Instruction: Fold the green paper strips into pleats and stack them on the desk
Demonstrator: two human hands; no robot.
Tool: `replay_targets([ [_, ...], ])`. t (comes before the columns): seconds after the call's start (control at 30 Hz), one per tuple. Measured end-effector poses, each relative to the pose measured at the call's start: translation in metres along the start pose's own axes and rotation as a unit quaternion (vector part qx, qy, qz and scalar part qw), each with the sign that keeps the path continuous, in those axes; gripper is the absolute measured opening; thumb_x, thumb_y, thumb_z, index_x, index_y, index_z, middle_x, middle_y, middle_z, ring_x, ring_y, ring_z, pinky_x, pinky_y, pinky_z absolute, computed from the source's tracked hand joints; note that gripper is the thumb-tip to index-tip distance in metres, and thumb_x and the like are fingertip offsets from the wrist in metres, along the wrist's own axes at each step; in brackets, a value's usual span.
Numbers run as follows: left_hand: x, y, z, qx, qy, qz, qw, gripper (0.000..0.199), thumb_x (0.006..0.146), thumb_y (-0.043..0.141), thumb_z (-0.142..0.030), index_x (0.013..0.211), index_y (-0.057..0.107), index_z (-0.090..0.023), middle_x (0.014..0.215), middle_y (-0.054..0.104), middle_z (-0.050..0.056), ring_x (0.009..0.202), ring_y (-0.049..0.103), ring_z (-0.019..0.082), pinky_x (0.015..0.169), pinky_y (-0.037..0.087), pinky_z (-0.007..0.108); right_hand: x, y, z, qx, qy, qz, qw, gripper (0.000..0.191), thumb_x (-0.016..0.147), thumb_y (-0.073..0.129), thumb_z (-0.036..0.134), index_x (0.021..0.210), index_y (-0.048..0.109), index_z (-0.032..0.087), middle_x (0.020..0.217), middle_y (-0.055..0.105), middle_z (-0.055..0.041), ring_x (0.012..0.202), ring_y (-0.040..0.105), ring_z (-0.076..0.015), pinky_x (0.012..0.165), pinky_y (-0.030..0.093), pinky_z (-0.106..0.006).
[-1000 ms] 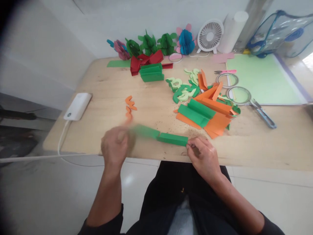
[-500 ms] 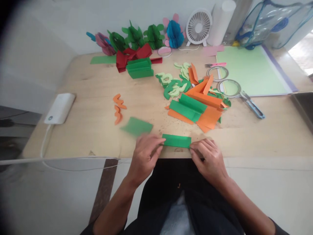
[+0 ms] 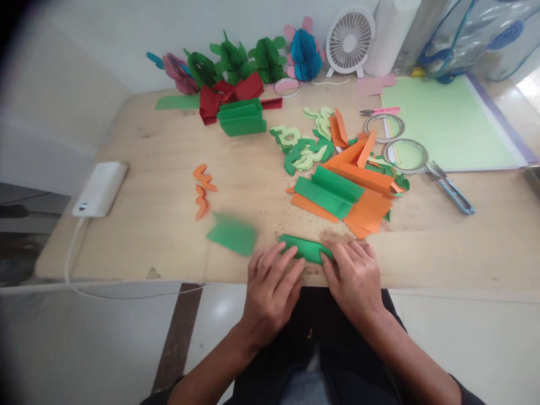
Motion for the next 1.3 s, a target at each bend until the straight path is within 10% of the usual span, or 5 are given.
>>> replay_targets([
  [1.3, -0.008, 0.026, 0.005, 0.045, 0.007, 0.07, 0.997, 0.048, 0.091, 0.051, -0.039, 0.134, 0.052, -0.019, 0.145, 0.05, 0.009, 0.137, 0.039, 0.033, 0.115, 0.023, 0.055, 0.008, 0.009, 0.006, -0.059, -0.055, 0.021, 0.997, 0.014, 0.095, 0.05, 0.023, 0.09, 0.061, 0.017, 0.071, 0.065, -0.003, 0.063, 0.056, -0.0169, 0.071, 0.038, -0.032],
])
Point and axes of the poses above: each hand's wrist, its own x-axis towards the middle knuckle, its own y-axis out of the palm, z = x × y, the point moved 8 cm from there along x, towards the middle knuckle
